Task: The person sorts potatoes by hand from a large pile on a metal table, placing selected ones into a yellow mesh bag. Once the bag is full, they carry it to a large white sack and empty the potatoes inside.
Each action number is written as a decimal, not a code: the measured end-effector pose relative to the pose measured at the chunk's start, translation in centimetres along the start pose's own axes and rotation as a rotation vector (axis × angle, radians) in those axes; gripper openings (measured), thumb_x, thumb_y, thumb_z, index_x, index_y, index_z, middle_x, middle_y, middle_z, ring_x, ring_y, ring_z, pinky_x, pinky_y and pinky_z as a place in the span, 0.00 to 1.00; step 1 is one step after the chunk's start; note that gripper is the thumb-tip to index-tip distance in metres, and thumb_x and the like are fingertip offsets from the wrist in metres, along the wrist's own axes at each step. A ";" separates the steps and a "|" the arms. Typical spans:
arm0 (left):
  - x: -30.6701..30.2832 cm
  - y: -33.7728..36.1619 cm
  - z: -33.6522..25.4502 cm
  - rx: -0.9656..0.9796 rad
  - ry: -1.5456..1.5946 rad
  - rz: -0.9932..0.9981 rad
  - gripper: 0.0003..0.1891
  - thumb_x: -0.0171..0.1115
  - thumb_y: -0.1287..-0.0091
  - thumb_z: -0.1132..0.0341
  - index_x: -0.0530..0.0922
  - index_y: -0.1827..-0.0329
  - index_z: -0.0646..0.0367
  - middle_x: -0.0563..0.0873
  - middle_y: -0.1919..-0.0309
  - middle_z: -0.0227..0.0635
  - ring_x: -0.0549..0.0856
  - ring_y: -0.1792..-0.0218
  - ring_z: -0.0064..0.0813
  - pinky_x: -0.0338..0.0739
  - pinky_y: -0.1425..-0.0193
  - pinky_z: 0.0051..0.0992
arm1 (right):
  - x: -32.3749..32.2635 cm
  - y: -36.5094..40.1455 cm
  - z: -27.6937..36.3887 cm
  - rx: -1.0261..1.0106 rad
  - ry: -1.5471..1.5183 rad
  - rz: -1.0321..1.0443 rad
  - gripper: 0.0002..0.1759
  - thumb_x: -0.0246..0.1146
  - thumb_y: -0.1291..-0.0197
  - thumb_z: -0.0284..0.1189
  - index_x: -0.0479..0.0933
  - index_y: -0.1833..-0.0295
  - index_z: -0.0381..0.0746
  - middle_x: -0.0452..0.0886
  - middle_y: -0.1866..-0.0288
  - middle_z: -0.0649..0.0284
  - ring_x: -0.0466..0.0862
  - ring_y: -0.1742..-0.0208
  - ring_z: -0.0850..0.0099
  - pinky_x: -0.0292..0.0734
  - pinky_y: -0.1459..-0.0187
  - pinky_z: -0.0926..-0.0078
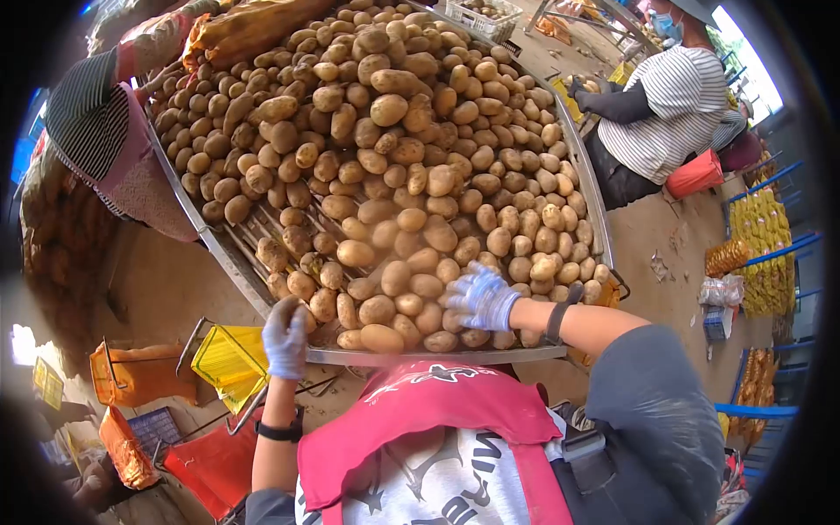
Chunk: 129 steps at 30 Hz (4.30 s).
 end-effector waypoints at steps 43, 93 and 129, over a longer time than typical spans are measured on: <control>6.9 5.5 -6.3 -0.869 1.321 0.636 0.30 0.51 0.32 0.47 0.62 0.32 0.55 0.79 0.51 0.50 0.83 0.65 0.37 0.82 0.60 0.34 | -3.9 -7.6 -5.9 0.560 -1.522 -0.184 0.20 0.66 0.45 0.33 0.73 0.48 0.40 0.79 0.53 0.61 0.79 0.54 0.75 0.77 0.53 0.76; 12.4 2.2 -8.7 0.194 -1.015 1.031 0.36 0.74 0.59 0.55 0.74 0.42 0.47 0.61 0.33 0.49 0.69 0.39 0.54 0.73 0.42 0.44 | -0.9 -13.4 0.4 0.347 -0.429 -0.179 0.28 0.60 0.45 0.30 0.68 0.37 0.54 0.64 0.36 0.49 0.76 0.42 0.57 0.75 0.45 0.61; -14.7 13.4 2.5 -0.298 1.534 -0.376 0.34 0.51 0.47 0.28 0.75 0.51 0.48 0.78 0.50 0.32 0.73 0.44 0.40 0.56 0.36 0.53 | -3.3 -25.2 25.3 0.397 -2.134 0.730 0.23 0.60 0.40 0.46 0.73 0.51 0.38 0.81 0.66 0.60 0.82 0.72 0.70 0.82 0.72 0.76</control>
Point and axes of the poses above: each hand's wrist, its own y-axis away from the middle knuckle, its own x-axis out of the palm, z = x × y, the point moved 4 cm from there along -y, towards the middle knuckle
